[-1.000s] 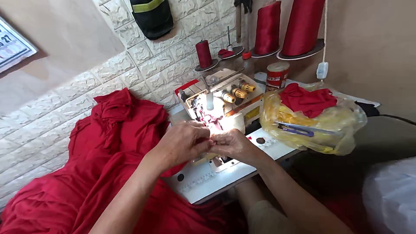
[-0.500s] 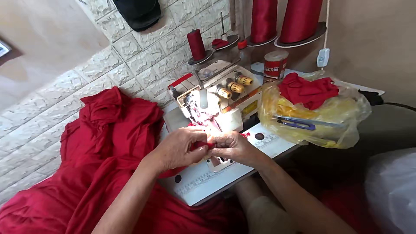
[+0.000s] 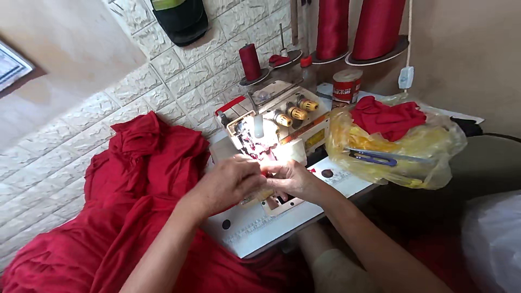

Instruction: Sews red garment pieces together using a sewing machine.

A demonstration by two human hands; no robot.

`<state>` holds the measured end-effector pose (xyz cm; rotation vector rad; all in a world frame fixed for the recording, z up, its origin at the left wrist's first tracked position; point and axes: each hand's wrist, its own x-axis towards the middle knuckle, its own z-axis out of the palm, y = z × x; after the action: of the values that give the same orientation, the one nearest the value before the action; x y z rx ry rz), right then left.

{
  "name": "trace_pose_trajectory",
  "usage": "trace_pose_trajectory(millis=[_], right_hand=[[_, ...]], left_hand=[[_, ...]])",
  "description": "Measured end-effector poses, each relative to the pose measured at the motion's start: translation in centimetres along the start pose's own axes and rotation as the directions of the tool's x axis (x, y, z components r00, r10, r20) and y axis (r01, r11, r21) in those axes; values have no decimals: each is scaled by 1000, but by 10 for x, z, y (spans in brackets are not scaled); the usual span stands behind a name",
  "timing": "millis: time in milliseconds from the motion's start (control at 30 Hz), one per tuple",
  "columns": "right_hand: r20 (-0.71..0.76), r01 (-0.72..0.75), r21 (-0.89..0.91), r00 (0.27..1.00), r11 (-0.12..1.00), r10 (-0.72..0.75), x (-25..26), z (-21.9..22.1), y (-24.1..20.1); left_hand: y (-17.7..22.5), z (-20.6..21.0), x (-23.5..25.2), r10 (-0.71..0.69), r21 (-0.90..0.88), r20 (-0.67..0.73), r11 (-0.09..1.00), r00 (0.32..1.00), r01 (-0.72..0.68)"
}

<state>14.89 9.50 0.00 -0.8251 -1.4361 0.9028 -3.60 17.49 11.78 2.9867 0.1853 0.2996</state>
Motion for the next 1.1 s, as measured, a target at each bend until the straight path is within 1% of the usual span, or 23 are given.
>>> trace_pose_trajectory(millis=[67,100,167,200,233,300,333,400,433,467,533,567,600,700,733,767,833,867,933,967,1000,1033,1100], right_hand=[[78,47,30,996,998,-49,-5,0,0],[108,41,46,993,998,-45,-8,0,1],[97,8,61,995,998,-14,-12,0,5],[78,1,70,997,998,-6,-14,1,8],[60,5,78,998,997,-10,-15,3,10],[53,37,80,998,996,-41,-15,3,12],[58,46,83,997,995,-51,-15,4,12],[73,62,84,995,995,-68,-15,3,13],[71,62,83,995,995,-68,-15,3,13],[67,54,79,996,995,-60,-15,3,13],[42,24,65,999,998,-26,-14,4,11],[32,6,67,999,998,-8,-13,4,10],[28,-4,65,1000,998,2,-12,4,9],[52,20,70,998,997,-23,-11,2,11],[54,37,67,998,997,-40,-11,2,13],[48,47,58,998,997,-50,-10,2,13],[30,30,50,999,998,-31,-10,4,13],[22,25,53,999,998,-26,-10,4,12],[7,40,47,999,998,-41,-10,4,12],[-7,71,8,997,997,-71,-11,4,11],[-39,112,-72,993,991,-115,-13,5,9],[-83,151,-181,982,972,-168,-17,8,6],[-183,167,-409,948,897,-260,-25,18,-1]], left_hand=[[5,6,4,15,-49,64,999,998,-12],[-2,7,5,24,-20,79,1000,997,-23],[-20,6,5,7,168,86,986,996,-21],[-29,4,4,-7,226,77,974,997,-11],[-33,3,3,-11,227,66,974,998,-4],[-31,2,3,13,120,69,993,998,-21],[-26,4,3,21,34,81,999,996,-24],[-17,5,3,2,-114,117,993,993,11],[-17,5,3,-14,-132,125,991,992,30],[-19,5,3,-30,-78,120,996,992,39],[-27,3,2,-73,157,109,986,991,56],[-31,3,1,-81,225,88,973,993,59],[-31,3,0,-74,219,72,974,995,56],[-14,4,0,-32,-5,99,999,995,33],[-10,4,1,-26,-30,112,999,993,30],[-10,5,0,-11,18,104,1000,995,9],[-20,6,-2,10,210,54,978,999,-21],[-25,5,-3,10,245,26,969,1000,-16],[-27,5,-6,33,172,-3,985,999,-32],[-23,6,-7,40,116,4,992,999,-40],[-17,8,-8,35,67,18,997,999,-36],[-13,11,-9,22,33,33,999,999,-23],[-9,22,-12,-15,13,45,1000,999,14]])
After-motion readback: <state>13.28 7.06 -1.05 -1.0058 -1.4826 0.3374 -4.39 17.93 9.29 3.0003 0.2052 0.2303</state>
